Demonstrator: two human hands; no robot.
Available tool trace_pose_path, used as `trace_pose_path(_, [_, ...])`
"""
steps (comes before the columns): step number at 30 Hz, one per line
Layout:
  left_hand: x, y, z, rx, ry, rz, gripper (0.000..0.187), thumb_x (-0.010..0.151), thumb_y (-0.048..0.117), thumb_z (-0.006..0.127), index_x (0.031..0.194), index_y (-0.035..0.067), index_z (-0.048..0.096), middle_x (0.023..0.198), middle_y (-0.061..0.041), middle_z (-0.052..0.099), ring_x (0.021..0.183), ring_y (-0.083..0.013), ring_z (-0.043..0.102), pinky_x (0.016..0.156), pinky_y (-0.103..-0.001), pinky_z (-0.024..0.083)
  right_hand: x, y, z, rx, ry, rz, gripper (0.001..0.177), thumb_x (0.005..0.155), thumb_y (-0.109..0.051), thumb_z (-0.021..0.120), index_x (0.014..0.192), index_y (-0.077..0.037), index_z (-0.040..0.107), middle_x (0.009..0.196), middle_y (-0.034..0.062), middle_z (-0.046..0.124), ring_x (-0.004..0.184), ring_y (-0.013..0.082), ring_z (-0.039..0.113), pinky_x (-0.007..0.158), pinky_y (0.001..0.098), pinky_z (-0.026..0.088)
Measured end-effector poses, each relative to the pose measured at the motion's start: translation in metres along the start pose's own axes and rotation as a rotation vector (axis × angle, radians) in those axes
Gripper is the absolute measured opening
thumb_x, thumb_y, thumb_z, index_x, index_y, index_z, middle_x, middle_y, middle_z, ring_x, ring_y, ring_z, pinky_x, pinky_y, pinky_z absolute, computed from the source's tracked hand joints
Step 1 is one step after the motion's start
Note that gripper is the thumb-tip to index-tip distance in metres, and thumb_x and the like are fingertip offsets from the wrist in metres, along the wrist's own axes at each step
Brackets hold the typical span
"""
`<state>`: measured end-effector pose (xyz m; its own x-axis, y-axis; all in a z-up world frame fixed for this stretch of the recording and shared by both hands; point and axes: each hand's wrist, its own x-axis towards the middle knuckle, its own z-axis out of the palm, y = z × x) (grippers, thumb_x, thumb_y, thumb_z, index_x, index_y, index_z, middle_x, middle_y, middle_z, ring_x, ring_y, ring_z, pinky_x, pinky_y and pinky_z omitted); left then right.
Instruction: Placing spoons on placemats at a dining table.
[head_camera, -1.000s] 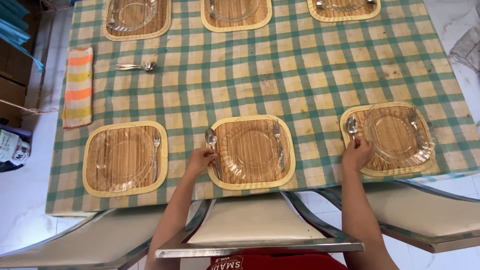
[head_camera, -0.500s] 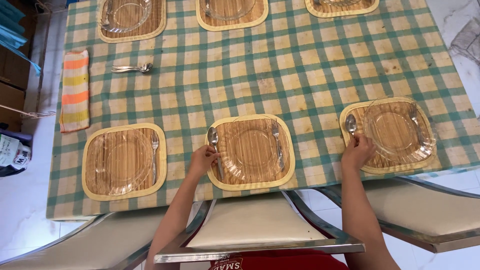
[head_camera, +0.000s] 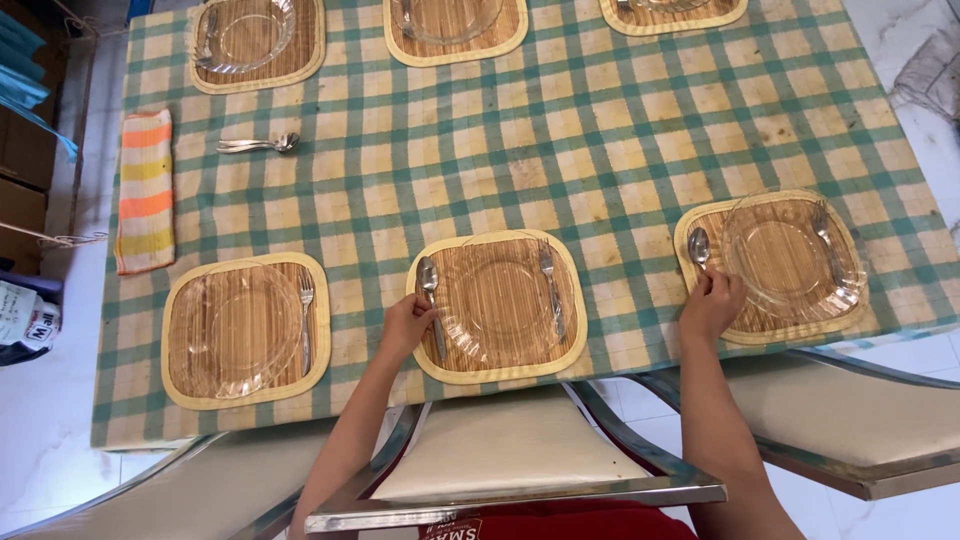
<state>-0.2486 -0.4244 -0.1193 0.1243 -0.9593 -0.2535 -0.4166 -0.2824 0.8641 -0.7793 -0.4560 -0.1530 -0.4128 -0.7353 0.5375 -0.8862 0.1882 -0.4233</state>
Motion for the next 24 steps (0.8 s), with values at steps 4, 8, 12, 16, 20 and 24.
trace_pose_path(4, [0.004, -0.006, 0.002, 0.003, 0.014, -0.022, 0.015, 0.088, 0.007, 0.078, 0.091, -0.001, 0.066, 0.074, -0.007, 0.070, 0.059, -0.0125, 0.064, 0.053, -0.029, 0.053, 0.000, 0.001, 0.001, -0.013, -0.014, 0.026, 0.010, 0.095, 0.003, 0.073, 0.105, 0.000, 0.076, 0.111, 0.0122, 0.062, 0.106, 0.0315, 0.059, 0.090, 0.0424, 0.051])
trace_pose_path(8, [0.005, -0.010, 0.002, 0.031, 0.010, -0.002, 0.015, 0.087, 0.007, 0.078, 0.091, -0.001, 0.066, 0.073, -0.008, 0.070, 0.060, -0.0128, 0.065, 0.054, -0.029, 0.054, 0.001, 0.001, 0.002, 0.020, -0.005, 0.042, 0.009, 0.095, 0.002, 0.074, 0.104, 0.001, 0.076, 0.108, 0.0127, 0.062, 0.103, 0.0308, 0.060, 0.087, 0.0413, 0.052])
trace_pose_path(12, [0.002, -0.003, -0.001, 0.111, 0.013, 0.074, 0.017, 0.087, 0.009, 0.079, 0.090, -0.001, 0.066, 0.073, -0.008, 0.071, 0.062, -0.0140, 0.067, 0.057, -0.030, 0.056, 0.003, 0.004, 0.006, 0.029, 0.053, -0.017, 0.008, 0.096, 0.002, 0.075, 0.104, 0.001, 0.077, 0.109, 0.0117, 0.063, 0.103, 0.0310, 0.061, 0.087, 0.0411, 0.052])
trace_pose_path(16, [-0.002, 0.000, -0.001, 0.170, 0.032, 0.134, 0.019, 0.086, 0.010, 0.080, 0.089, -0.001, 0.065, 0.073, -0.009, 0.070, 0.063, -0.0168, 0.067, 0.060, -0.032, 0.056, 0.003, 0.001, 0.005, -0.010, 0.027, -0.008, 0.010, 0.096, 0.002, 0.075, 0.106, 0.000, 0.077, 0.109, 0.0113, 0.064, 0.106, 0.0305, 0.061, 0.089, 0.0410, 0.052])
trace_pose_path(20, [-0.010, 0.022, -0.006, 0.227, -0.014, 0.087, 0.020, 0.088, 0.013, 0.078, 0.091, 0.000, 0.064, 0.076, -0.009, 0.069, 0.066, -0.0184, 0.066, 0.063, -0.033, 0.056, 0.003, 0.001, 0.004, -0.024, -0.016, -0.030, 0.013, 0.096, 0.004, 0.072, 0.109, 0.000, 0.075, 0.111, 0.0123, 0.065, 0.110, 0.0303, 0.059, 0.091, 0.0391, 0.051])
trace_pose_path(24, [-0.010, 0.019, -0.006, 0.216, -0.035, 0.091, 0.020, 0.089, 0.013, 0.078, 0.093, 0.000, 0.063, 0.078, -0.011, 0.069, 0.068, -0.0195, 0.065, 0.065, -0.033, 0.055, 0.005, -0.002, 0.004, 0.005, 0.015, -0.047, 0.012, 0.095, 0.004, 0.072, 0.107, 0.000, 0.076, 0.109, 0.0127, 0.066, 0.110, 0.0312, 0.059, 0.095, 0.0416, 0.050])
